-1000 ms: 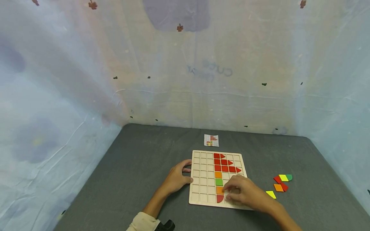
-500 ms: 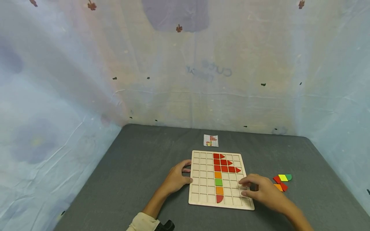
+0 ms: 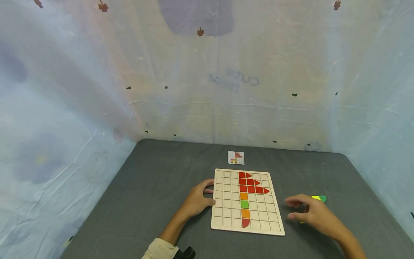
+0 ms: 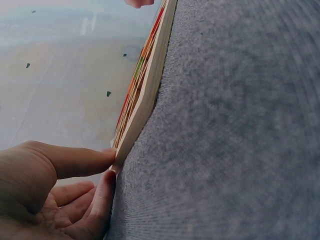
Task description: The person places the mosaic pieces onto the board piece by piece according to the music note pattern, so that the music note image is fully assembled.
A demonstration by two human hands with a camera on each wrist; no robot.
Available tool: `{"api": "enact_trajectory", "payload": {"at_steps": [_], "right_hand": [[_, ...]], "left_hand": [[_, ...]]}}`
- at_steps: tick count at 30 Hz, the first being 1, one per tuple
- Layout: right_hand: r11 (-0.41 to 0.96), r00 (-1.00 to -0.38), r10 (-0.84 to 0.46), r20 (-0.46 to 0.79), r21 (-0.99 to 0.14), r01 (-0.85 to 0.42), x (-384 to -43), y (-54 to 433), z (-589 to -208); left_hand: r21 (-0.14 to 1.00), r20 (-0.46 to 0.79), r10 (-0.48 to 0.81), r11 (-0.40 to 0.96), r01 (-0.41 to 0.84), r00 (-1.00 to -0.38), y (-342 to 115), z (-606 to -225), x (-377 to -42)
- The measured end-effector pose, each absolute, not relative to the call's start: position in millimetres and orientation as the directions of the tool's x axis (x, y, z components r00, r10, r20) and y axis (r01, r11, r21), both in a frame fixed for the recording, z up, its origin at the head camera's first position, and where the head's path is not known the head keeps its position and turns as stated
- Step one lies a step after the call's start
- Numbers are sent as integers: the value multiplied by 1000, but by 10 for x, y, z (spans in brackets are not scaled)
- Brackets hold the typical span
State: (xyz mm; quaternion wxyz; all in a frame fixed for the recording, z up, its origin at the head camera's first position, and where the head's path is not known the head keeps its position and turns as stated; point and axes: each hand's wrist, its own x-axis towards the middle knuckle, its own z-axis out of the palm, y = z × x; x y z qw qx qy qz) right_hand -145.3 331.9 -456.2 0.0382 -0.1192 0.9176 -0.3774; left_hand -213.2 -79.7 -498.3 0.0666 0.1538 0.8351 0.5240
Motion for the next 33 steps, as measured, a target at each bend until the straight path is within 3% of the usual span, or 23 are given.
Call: {"api": "enact_trajectory", "payload": {"at_steps": [18,33], "right_hand": [[740,-960,-274,-58,-650,-172,-1453,3736,-4602],[830,-960,-176,-218,-558,-25,-1510,3740,-4605]], "left_hand": [[892,51,326,410,189,-944,-804,-4981,-2120],[893,51,320,409,186,-946,-801,-4983,-2120]]}}
